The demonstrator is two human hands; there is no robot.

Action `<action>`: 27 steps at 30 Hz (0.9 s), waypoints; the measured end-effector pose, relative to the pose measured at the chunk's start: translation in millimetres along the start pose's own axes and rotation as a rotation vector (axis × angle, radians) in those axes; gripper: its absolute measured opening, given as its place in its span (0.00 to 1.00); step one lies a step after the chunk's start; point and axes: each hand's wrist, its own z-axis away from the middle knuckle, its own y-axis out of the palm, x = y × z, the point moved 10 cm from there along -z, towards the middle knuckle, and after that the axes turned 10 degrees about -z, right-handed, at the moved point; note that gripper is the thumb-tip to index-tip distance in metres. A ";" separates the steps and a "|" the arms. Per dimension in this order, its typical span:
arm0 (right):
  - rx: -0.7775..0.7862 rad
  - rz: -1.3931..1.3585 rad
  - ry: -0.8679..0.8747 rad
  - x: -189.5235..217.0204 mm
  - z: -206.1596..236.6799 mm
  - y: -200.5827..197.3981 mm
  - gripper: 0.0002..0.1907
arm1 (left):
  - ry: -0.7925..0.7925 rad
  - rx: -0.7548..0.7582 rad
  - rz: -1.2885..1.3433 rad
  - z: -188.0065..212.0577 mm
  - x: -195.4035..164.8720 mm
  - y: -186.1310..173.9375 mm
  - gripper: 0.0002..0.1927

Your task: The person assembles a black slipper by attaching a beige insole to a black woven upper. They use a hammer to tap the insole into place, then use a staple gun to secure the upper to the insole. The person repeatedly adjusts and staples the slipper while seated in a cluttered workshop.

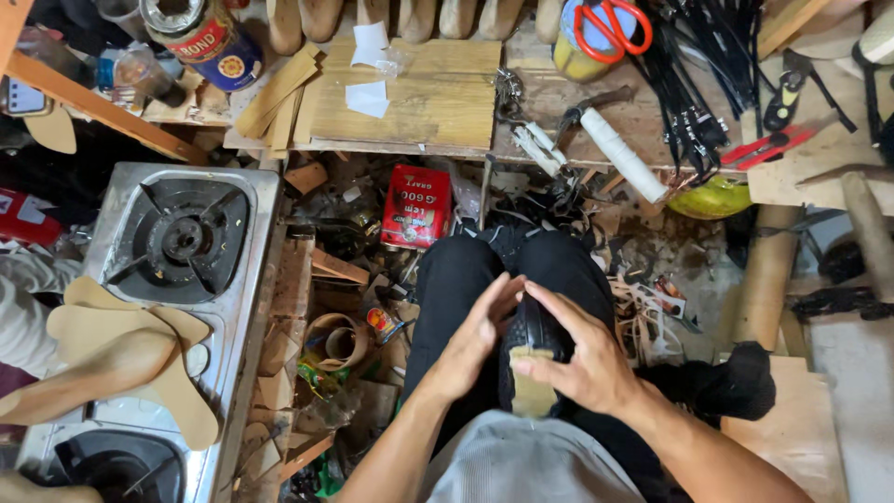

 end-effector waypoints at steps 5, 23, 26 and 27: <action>0.093 -0.021 0.021 -18.1 -7.8 15.7 0.46 | 0.201 0.076 -0.510 10.8 -44.7 7.5 0.58; -0.003 0.285 -0.469 74.4 38.9 -26.4 0.17 | 0.201 -0.006 -0.754 16.2 -73.9 34.4 0.52; 0.005 0.380 -0.476 77.3 30.1 -28.8 0.15 | 0.169 0.005 -0.751 5.4 -69.5 33.1 0.52; 0.008 0.423 -0.479 77.1 28.1 -28.8 0.14 | 0.179 0.000 -0.750 1.7 -69.5 32.6 0.52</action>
